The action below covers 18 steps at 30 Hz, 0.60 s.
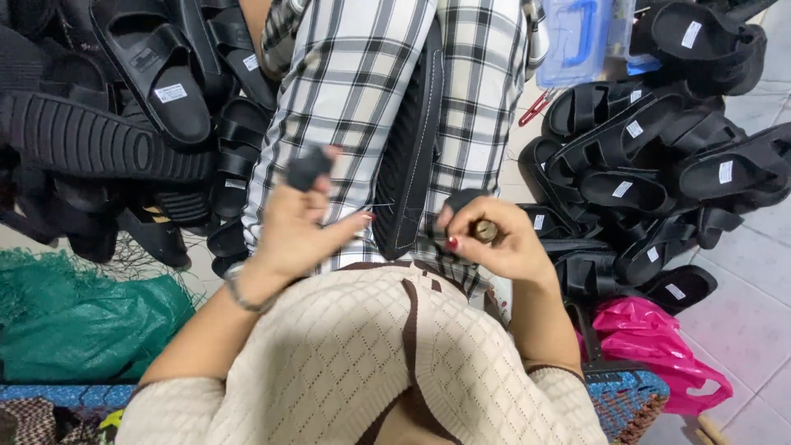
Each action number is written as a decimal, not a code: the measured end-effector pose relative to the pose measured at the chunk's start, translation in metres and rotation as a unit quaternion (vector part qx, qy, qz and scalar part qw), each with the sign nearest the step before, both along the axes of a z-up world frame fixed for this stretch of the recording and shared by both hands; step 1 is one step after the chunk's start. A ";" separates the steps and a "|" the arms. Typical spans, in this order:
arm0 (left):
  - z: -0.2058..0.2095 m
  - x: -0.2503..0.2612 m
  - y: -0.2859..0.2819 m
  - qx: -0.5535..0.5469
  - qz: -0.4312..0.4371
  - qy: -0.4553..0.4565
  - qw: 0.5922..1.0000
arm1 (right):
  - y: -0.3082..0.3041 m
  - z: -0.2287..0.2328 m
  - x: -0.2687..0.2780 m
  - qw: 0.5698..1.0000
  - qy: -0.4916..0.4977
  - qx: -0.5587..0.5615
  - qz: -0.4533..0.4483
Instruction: Hand-sewing the sole of a black sandal while sitting on the floor among many other shoes.
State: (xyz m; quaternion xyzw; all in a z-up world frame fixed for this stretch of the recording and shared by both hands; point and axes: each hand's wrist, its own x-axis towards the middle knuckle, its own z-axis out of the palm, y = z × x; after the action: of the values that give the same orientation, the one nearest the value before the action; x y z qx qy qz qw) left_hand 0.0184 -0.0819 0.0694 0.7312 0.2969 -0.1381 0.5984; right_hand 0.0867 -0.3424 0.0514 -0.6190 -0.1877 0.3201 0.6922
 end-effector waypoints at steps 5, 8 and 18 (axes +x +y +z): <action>-0.020 -0.013 0.008 0.020 -0.086 -0.089 0.992 | 0.003 0.006 -0.007 0.970 -0.168 -0.175 -0.003; -0.027 -0.009 -0.010 0.081 -0.199 -0.126 0.969 | 0.015 -0.004 -0.014 0.938 -0.290 -0.191 -0.009; -0.045 -0.014 -0.024 0.118 -0.243 -0.205 0.941 | -0.009 0.014 0.024 0.961 -0.149 -0.120 0.201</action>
State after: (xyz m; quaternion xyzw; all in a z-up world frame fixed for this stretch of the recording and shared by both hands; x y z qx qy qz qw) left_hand 0.0043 -0.1054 0.0244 0.8591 -0.0045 -0.0903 0.5037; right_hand 0.1105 -0.3515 0.0655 -0.6880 -0.3698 0.3770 0.4978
